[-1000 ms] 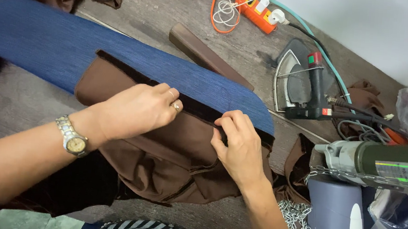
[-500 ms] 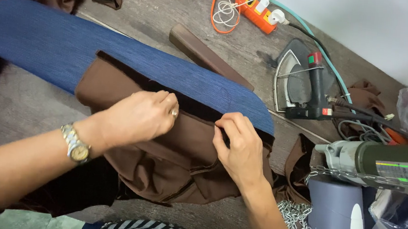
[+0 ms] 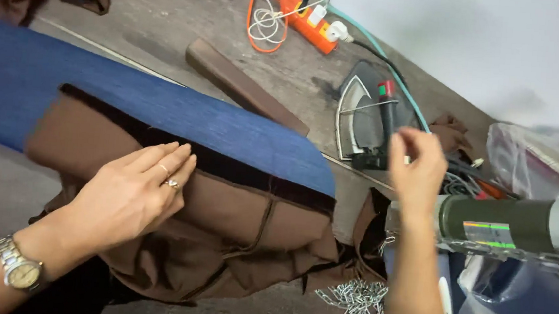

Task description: The person irons a brown garment on a blue ironing board. They repeatedly adjust the fabric, use a steam iron to press seams and edges, and reposition the garment to reach different sections.

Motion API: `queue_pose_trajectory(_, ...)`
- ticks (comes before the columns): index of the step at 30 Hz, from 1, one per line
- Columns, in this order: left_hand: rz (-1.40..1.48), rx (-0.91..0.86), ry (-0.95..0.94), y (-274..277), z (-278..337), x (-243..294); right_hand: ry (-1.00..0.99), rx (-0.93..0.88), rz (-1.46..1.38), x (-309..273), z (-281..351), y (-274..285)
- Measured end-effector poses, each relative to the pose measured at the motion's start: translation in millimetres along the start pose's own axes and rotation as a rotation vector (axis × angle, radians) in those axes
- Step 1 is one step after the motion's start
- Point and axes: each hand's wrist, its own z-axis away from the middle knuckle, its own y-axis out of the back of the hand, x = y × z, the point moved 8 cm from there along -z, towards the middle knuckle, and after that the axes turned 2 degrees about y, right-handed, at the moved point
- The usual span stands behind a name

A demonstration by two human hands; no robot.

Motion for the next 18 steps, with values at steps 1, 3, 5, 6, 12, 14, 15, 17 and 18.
queue_pose_trajectory(1,0.003,-0.006,0.008,0.5,-1.0,0.5,0.001,-0.01,-0.003,24.3,-6.7,-6.3)
queue_pose_trajectory(3,0.053,0.004,0.06,3.8,-2.1,-2.4,-0.513,-0.328,0.188,112.7,-5.6,-40.3)
queue_pose_trajectory(5,0.09,-0.061,0.113,-2.7,1.4,-5.6,-0.646,-0.495,0.119,125.4,-21.5,-62.3)
queue_pose_trajectory(6,0.128,-0.116,0.154,-8.0,3.8,-8.2,-0.779,-0.653,0.051,132.9,-22.1,-78.4)
queue_pose_trajectory(12,0.19,-0.121,0.21,-9.3,4.8,-11.0,-1.156,-0.662,-0.688,185.1,-12.8,-163.2)
queue_pose_trajectory(14,0.203,-0.112,0.224,-10.0,4.6,-11.4,-1.164,-0.643,-0.629,169.8,-17.2,-159.7)
queue_pose_trajectory(15,0.223,-0.101,0.224,-8.8,4.0,-10.1,-1.182,-0.608,-0.569,164.2,-17.8,-152.0)
queue_pose_trajectory(17,0.221,-0.097,0.24,-9.7,4.6,-10.7,-1.166,-0.561,-0.498,148.4,-17.3,-141.6)
queue_pose_trajectory(18,0.219,-0.095,0.246,-10.4,5.1,-10.9,-1.154,-0.505,-0.433,141.9,-18.8,-133.6)
